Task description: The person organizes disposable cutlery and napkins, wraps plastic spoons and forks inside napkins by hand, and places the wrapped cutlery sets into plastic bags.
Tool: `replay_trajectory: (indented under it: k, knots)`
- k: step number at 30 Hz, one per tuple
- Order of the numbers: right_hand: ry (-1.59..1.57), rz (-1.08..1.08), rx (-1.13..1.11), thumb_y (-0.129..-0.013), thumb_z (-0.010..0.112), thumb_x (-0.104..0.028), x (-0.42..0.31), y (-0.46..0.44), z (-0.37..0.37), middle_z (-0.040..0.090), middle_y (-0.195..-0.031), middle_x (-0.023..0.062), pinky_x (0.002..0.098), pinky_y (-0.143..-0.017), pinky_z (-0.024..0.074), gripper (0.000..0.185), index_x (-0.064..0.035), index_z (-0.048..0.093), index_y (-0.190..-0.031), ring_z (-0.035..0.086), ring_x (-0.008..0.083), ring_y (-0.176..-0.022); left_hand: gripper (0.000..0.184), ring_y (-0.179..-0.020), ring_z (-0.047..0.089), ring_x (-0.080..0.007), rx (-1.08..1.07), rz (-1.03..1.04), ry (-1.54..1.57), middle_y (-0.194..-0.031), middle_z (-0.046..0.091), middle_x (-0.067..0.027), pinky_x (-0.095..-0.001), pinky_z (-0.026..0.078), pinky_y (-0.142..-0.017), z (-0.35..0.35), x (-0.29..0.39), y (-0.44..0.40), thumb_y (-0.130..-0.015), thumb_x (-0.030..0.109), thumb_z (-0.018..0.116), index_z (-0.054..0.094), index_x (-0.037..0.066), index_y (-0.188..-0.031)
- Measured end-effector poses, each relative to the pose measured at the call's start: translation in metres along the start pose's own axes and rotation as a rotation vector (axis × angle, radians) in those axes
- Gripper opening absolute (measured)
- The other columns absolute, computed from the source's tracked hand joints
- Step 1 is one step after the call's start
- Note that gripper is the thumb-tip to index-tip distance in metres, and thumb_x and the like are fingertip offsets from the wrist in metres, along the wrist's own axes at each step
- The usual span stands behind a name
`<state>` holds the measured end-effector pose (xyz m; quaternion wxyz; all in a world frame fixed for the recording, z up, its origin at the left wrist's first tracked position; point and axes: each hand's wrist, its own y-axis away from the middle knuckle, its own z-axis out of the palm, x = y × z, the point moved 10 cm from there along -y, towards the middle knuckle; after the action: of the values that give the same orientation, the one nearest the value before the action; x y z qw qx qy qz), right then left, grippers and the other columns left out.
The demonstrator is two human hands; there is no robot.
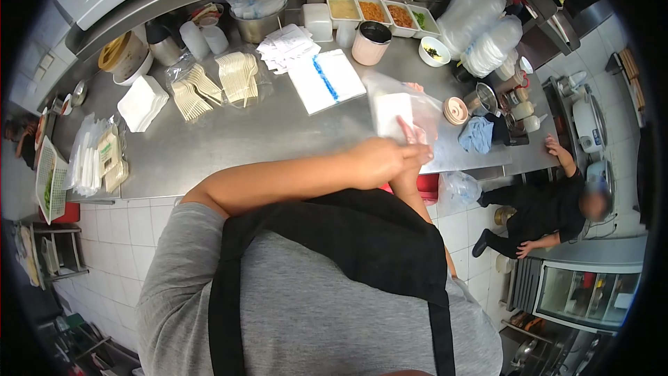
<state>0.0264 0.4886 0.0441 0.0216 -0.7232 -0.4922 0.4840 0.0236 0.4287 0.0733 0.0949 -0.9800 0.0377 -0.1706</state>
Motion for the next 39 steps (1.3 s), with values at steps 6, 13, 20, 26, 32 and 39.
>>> replay_trajectory:
  k: [6, 13, 20, 26, 32, 39]
  knots:
    - [-0.072, 0.132, -0.330, -0.075, 0.067, -0.011, 0.059, 0.014, 0.048, 0.052, -0.129, 0.0171, 0.0379, -0.096, 0.0428, 0.051, -0.0111, 0.057, -0.126, 0.048, 0.0331, -0.120, 0.047, -0.093, 0.065, -0.0271, 0.104, 0.103, -0.042, -0.144, 0.043, 0.0028, -0.0400, 0.055, -0.075, 0.041, 0.003, 0.005, -0.086, 0.008, 0.048, 0.053, 0.019, -0.131]
    - [-0.044, 0.017, -0.246, -0.076, 0.066, -0.006, 0.049, 0.009, 0.059, 0.049, -0.130, 0.0193, 0.0384, -0.099, 0.0424, 0.053, -0.0118, 0.055, -0.127, 0.050, 0.0372, -0.118, 0.047, -0.091, 0.065, -0.0265, 0.060, 0.218, 0.229, -0.139, 0.048, -0.0050, -0.0339, 0.054, -0.074, 0.065, 0.024, 0.004, -0.082, 0.002, 0.055, 0.056, 0.016, -0.128]
    - [-0.614, 0.357, -0.481, -0.080, 0.064, -0.003, 0.031, 0.028, 0.060, 0.053, -0.125, 0.0119, 0.0335, -0.097, 0.0418, 0.041, -0.0103, 0.060, -0.120, 0.049, 0.0230, -0.118, 0.061, -0.118, 0.049, -0.0249, 0.332, 0.151, 0.463, -0.131, 0.051, -0.0071, -0.0397, 0.038, -0.102, -0.025, -0.041, 0.035, -0.073, 0.008, 0.070, 0.053, 0.013, -0.131]
    - [-0.562, 0.208, -0.673, -0.081, 0.063, -0.003, 0.015, 0.039, 0.084, 0.057, -0.118, 0.0075, 0.0272, -0.094, 0.0402, 0.033, -0.0100, 0.065, -0.114, 0.052, 0.0181, -0.112, 0.050, -0.103, 0.056, -0.0135, 0.175, -0.639, 1.379, -0.108, 0.062, -0.0065, -0.0280, 0.044, -0.087, 0.047, -0.182, 0.109, -0.077, 0.006, 0.073, 0.054, 0.005, -0.124]
    - [-0.362, 0.173, -0.893, -0.075, 0.059, 0.004, 0.024, 0.050, 0.109, 0.060, -0.115, 0.0072, 0.0296, -0.095, 0.0413, 0.046, -0.0139, 0.064, -0.117, 0.055, 0.0206, -0.109, 0.025, -0.087, 0.059, -0.0100, 0.238, -0.774, 1.110, -0.096, 0.064, -0.0037, -0.0256, 0.048, -0.076, 0.068, -0.195, 0.128, -0.081, 0.006, 0.071, 0.060, 0.003, -0.103]
    - [-0.286, -0.041, -0.957, -0.069, 0.055, 0.011, -0.003, 0.056, 0.115, 0.056, -0.125, 0.0122, 0.0336, -0.099, 0.0407, 0.063, -0.0172, 0.058, -0.125, 0.054, 0.0278, -0.113, 0.022, -0.093, 0.059, -0.0111, 0.355, -0.714, 1.313, -0.101, 0.064, -0.0039, -0.0256, 0.048, -0.083, 0.079, -0.223, 0.142, -0.085, 0.006, 0.066, 0.059, 0.003, -0.106]
